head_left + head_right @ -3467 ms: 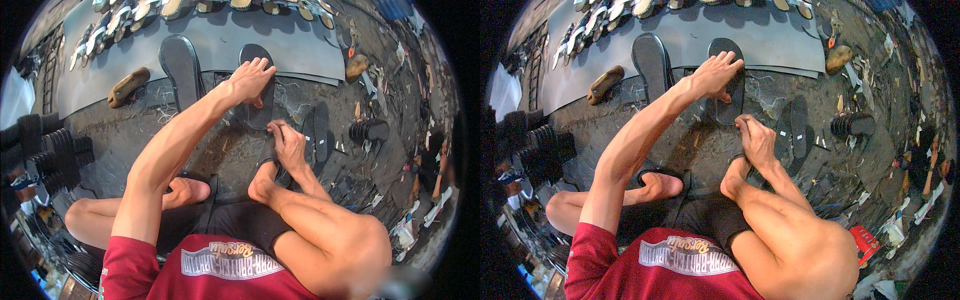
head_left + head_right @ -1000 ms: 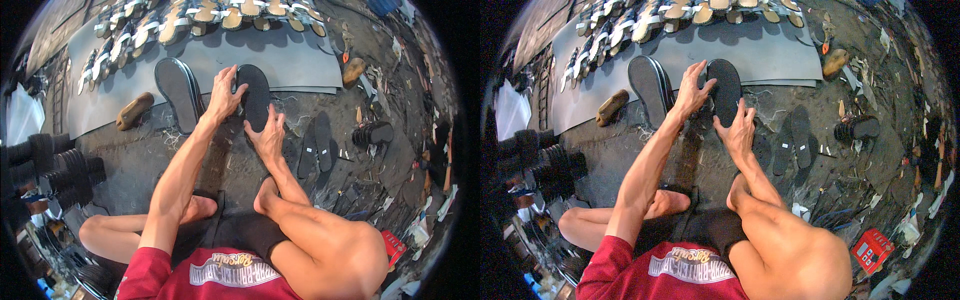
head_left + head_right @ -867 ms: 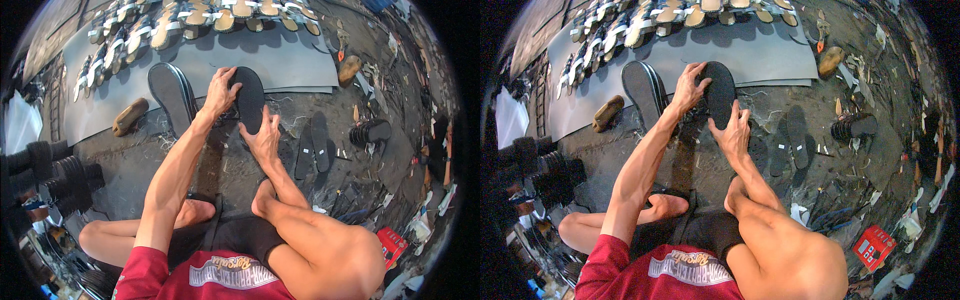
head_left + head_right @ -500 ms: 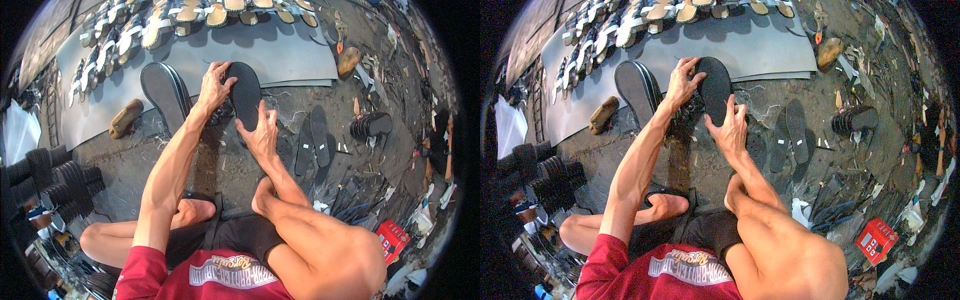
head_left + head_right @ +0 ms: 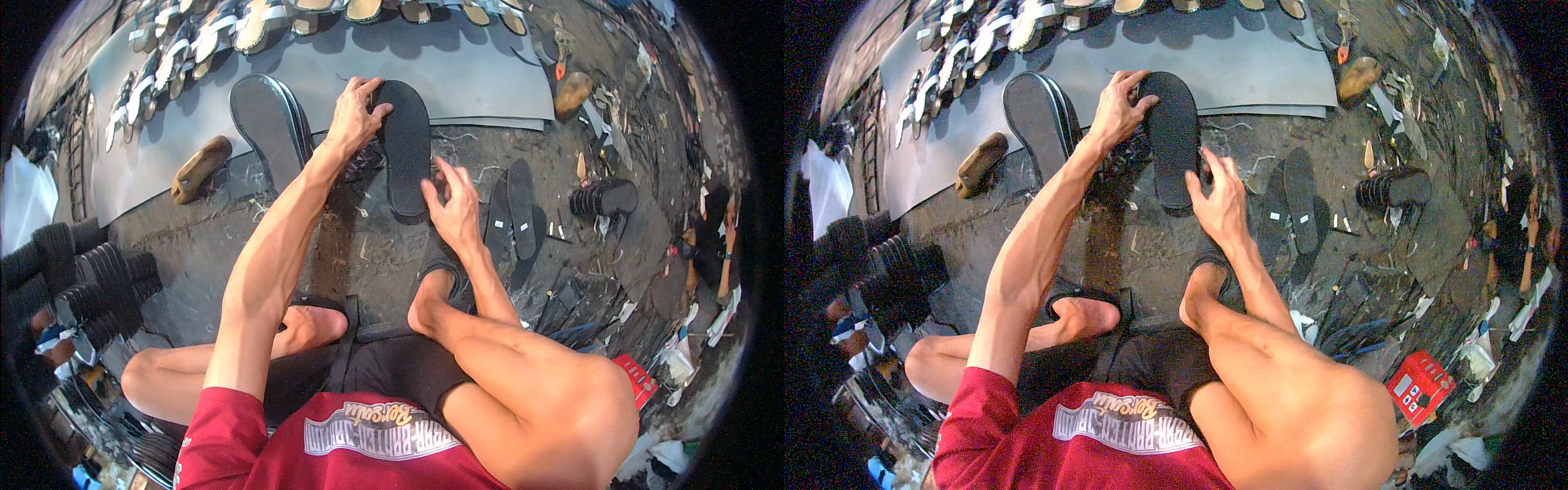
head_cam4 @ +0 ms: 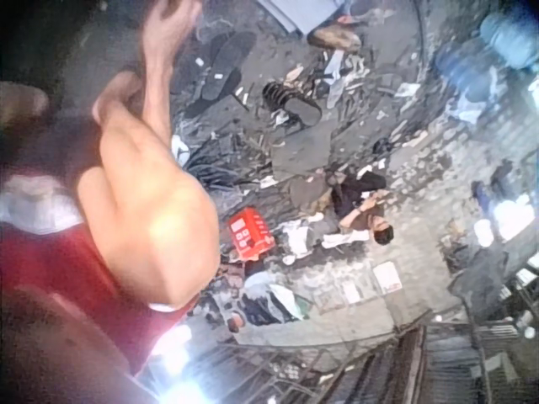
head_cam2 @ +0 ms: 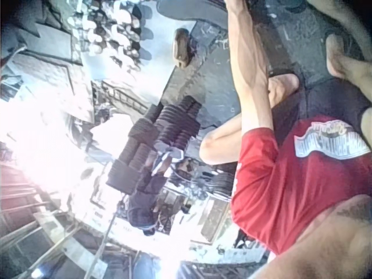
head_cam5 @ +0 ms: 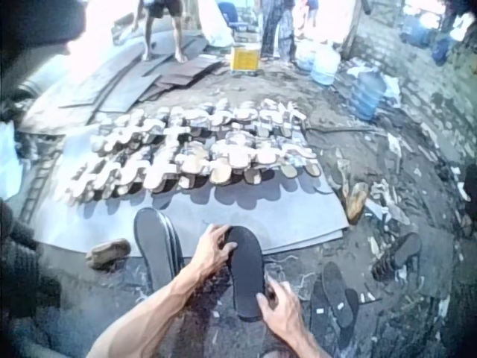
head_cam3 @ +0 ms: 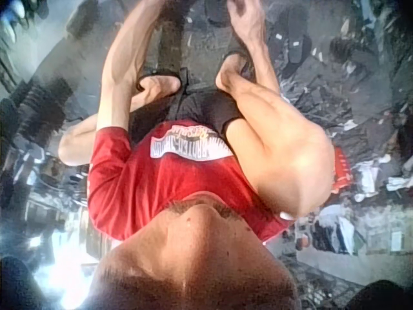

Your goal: The person sits on the ground and repeatedly picks up black shoe insoles, aligns them, and stacks them into a pile. The person handles the insoles one by one, occasionally adjusting the stack.

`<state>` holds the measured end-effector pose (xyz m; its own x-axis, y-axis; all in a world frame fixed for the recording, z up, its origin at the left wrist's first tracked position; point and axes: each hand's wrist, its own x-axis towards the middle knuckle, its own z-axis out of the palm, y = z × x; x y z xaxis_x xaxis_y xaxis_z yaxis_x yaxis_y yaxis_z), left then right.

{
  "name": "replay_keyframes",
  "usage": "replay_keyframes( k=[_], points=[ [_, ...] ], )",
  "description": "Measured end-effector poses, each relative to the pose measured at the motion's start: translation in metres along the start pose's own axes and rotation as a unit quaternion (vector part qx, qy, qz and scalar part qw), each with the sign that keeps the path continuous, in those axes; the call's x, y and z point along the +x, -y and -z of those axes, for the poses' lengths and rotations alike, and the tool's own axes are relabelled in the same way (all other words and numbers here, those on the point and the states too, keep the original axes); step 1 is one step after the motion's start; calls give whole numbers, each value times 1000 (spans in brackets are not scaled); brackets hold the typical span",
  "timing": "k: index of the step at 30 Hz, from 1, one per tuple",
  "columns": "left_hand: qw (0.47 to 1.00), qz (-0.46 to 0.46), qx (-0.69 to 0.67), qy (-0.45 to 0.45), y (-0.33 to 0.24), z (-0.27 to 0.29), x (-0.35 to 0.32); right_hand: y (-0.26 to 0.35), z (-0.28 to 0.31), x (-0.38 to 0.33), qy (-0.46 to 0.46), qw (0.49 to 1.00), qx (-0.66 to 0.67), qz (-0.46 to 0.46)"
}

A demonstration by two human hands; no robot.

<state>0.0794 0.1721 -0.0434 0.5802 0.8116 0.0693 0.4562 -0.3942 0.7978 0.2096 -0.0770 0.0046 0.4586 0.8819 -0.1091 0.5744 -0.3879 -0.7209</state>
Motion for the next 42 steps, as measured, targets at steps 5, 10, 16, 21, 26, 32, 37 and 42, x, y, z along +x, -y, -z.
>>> replay_keyframes(
  k=[5, 10, 16, 21, 26, 32, 37, 42],
  points=[
    [1000, 11, -11, 7, -8, 2, 0, -2, 2, -42, 20, 995, -22, 91],
    [999, 19, -26, 27, -13, 2, 2, -14, -8, -45, -2, 996, -33, 82],
    [999, -31, 15, -9, 8, -2, 4, -13, -11, -40, -11, 997, -10, 76],
    [999, -29, 19, 7, 5, -5, 6, -14, -10, -42, -13, 998, -10, 62],
    [989, -100, 92, -62, 4, -7, -7, -12, -14, -40, -16, 995, -22, 93],
    [960, -190, 174, 112, -29, -9, -23, -14, -13, -41, -22, 995, -25, 91],
    [916, -141, 284, 247, -72, -2, -69, -4, -3, -41, -2, 998, 1, 66],
    [922, -112, 319, 187, -88, -31, -74, -44, 41, 15, 37, 995, 88, 6]
  ],
)
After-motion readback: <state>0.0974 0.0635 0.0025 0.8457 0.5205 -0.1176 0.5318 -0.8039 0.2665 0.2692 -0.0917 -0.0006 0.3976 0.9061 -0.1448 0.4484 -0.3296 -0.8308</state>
